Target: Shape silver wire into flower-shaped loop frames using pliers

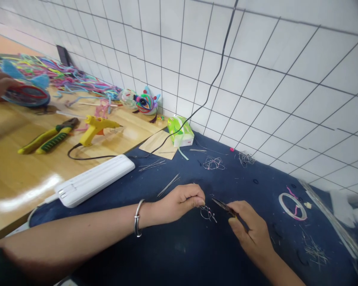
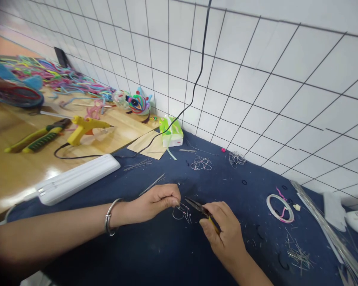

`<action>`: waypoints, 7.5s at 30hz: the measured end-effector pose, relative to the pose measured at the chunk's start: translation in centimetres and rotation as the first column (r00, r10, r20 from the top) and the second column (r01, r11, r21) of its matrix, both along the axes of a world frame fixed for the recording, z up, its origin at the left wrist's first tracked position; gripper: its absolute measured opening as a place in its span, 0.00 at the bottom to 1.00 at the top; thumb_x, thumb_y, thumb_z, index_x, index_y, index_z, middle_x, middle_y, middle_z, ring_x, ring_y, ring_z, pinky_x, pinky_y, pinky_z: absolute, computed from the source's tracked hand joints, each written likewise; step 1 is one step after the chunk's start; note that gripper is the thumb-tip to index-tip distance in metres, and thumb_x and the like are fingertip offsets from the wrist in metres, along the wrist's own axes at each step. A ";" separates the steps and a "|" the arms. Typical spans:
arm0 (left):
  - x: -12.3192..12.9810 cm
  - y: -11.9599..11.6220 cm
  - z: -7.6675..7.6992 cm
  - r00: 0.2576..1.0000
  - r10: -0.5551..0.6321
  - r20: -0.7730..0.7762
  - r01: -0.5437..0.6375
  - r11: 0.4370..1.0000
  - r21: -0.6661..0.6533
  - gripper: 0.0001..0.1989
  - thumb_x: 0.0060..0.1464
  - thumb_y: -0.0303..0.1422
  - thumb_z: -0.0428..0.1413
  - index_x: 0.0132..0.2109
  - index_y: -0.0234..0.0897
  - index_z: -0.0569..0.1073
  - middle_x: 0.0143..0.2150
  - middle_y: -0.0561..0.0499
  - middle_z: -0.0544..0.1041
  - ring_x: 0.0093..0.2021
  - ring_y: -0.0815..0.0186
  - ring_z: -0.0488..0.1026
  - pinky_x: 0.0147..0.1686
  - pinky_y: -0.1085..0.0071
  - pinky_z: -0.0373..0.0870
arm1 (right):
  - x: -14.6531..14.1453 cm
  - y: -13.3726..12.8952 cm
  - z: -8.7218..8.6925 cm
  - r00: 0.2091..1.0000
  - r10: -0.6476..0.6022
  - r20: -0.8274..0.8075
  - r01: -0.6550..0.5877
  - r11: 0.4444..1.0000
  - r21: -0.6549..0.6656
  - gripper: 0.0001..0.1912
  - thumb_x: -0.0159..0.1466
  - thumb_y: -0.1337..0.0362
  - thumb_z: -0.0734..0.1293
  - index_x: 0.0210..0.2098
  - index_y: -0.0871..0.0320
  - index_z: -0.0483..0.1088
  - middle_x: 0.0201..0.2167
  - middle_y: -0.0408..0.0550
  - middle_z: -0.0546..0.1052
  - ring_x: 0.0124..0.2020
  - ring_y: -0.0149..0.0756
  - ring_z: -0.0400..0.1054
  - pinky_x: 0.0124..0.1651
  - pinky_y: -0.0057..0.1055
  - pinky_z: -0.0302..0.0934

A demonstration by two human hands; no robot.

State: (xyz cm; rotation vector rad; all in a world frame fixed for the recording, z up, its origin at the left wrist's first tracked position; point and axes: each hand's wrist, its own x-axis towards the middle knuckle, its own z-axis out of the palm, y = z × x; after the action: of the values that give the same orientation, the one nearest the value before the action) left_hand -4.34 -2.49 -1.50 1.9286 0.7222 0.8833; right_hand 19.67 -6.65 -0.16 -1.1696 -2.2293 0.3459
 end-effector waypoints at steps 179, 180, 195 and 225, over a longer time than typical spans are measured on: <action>-1.1 0.1 -0.8 0.980 0.198 -0.023 -0.115 0.652 0.750 0.13 0.52 0.19 0.49 0.43 0.35 0.69 0.35 0.48 0.70 0.34 0.68 0.67 0.33 0.70 0.69 | -0.6 -0.4 0.3 0.986 -0.161 0.051 0.164 0.985 -0.057 0.12 0.62 0.56 0.60 0.36 0.56 0.70 0.28 0.44 0.73 0.29 0.31 0.67 0.33 0.26 0.61; -1.1 0.0 -0.7 0.978 0.206 -0.031 -0.118 0.671 0.732 0.11 0.52 0.19 0.49 0.42 0.35 0.69 0.36 0.48 0.70 0.35 0.68 0.67 0.33 0.70 0.69 | -0.4 -0.5 0.1 0.984 -0.166 0.064 0.160 0.984 0.081 0.11 0.62 0.58 0.61 0.38 0.57 0.70 0.29 0.45 0.73 0.30 0.32 0.67 0.35 0.27 0.61; -0.4 -0.7 -0.1 0.896 0.363 -0.254 -0.093 0.714 0.694 0.05 0.57 0.29 0.49 0.40 0.35 0.67 0.33 0.49 0.71 0.33 0.66 0.68 0.34 0.68 0.66 | -0.6 -0.7 0.0 0.940 -0.184 0.286 0.039 0.894 0.447 0.10 0.61 0.62 0.64 0.39 0.61 0.70 0.27 0.49 0.72 0.30 0.35 0.66 0.36 0.32 0.61; -0.2 -0.2 -0.3 0.936 0.296 -0.188 -0.198 0.889 0.413 0.06 0.57 0.29 0.47 0.36 0.34 0.69 0.31 0.50 0.69 0.32 0.69 0.66 0.33 0.72 0.66 | 0.2 -0.2 1.2 0.939 -0.172 0.299 0.050 0.926 0.375 0.11 0.61 0.59 0.61 0.39 0.58 0.68 0.32 0.49 0.70 0.33 0.37 0.63 0.38 0.34 0.54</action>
State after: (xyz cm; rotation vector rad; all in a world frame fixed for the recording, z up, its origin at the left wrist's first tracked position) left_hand -4.58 -2.71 -1.84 2.3661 1.0223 1.0129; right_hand 19.85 -6.83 1.01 -1.2083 -2.3541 -0.3247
